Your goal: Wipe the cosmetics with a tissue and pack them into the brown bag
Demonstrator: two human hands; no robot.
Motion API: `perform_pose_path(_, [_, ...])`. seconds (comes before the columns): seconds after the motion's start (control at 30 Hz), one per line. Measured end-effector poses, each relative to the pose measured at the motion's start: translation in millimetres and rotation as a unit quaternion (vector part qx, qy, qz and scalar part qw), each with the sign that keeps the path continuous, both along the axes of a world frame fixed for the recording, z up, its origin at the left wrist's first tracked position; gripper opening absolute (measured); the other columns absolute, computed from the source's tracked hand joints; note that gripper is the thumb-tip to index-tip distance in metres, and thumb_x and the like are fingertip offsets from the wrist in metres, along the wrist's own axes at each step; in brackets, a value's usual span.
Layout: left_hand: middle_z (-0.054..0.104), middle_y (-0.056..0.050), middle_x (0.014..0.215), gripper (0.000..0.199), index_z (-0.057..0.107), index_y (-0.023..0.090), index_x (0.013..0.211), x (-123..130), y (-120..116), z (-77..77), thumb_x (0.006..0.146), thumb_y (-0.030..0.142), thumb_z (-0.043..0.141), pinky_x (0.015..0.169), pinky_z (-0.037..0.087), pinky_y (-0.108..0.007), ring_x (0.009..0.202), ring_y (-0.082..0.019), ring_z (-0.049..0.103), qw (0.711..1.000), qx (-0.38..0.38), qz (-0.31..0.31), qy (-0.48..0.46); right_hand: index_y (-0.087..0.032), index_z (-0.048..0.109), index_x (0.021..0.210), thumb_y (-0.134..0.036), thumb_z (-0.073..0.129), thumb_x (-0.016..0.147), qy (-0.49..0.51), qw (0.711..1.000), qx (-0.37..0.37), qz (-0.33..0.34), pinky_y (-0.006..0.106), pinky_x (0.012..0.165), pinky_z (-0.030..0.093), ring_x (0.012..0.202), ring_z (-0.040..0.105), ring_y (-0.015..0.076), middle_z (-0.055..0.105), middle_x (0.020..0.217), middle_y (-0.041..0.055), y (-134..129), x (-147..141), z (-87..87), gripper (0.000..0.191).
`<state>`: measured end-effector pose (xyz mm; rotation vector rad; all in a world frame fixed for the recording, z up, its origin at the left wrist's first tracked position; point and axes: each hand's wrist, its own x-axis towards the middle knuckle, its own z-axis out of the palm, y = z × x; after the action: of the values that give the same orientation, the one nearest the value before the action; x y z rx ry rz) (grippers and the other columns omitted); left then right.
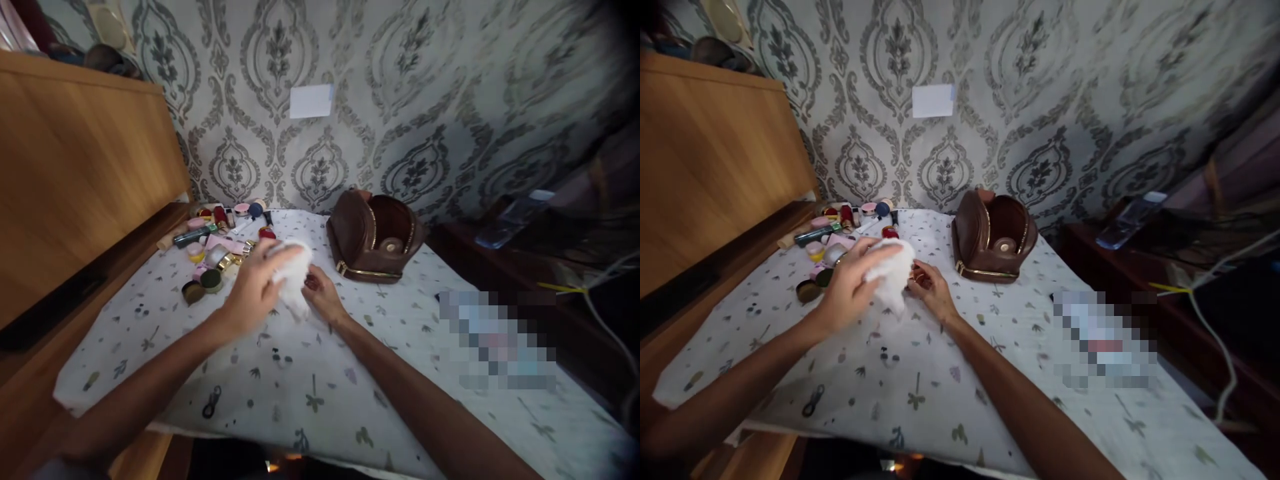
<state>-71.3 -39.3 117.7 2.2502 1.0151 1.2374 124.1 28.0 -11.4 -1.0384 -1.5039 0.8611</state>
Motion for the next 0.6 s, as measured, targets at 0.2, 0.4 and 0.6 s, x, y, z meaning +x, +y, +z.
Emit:
perform_pose_path(0.2, [0.054, -0.011, 0.142, 0.047, 0.052, 0.020, 0.141, 4.3, 68.2, -55.4, 0.100, 0.042, 0.042, 0.117, 0.034, -0.045, 0.138, -0.027, 0.045, 0.986, -0.069, 0.115, -0.096, -0.025, 0.058, 0.134, -0.046, 0.080, 0.071, 0.062, 0.997, -0.030, 0.033, 0.042, 0.095, 0.054, 0.103, 0.065, 0.0231, 0.066, 0.116, 0.0081, -2.5, 0.4, -0.6, 0.069])
perform_pose_path(0.4, [0.049, -0.013, 0.150, 0.048, 0.039, 0.020, 0.150, 18.1, 53.3, -97.7, 0.104, 0.032, 0.031, 0.118, 0.035, -0.045, 0.141, -0.025, 0.043, 0.997, 0.037, -0.018, 0.058, -0.024, 0.065, 0.121, -0.044, 0.081, 0.071, 0.036, 0.998, -0.014, 0.039, 0.037, 0.090, 0.056, 0.097, 0.063, 0.0201, 0.064, 0.111, 0.0056, -5.0, 3.6, 3.2, 0.056])
perform_pose_path(0.6, [0.054, -0.012, 0.144, 0.044, 0.041, 0.020, 0.146, 12.7, 60.0, -104.5, 0.104, 0.027, 0.032, 0.116, 0.039, -0.042, 0.136, -0.023, 0.048, 0.997, 0.035, -0.013, 0.068, -0.025, 0.063, 0.121, -0.041, 0.081, 0.073, 0.043, 0.997, -0.025, 0.058, 0.037, 0.092, 0.055, 0.102, 0.063, 0.0210, 0.066, 0.110, 0.0053, -7.3, 4.2, 5.7, 0.054])
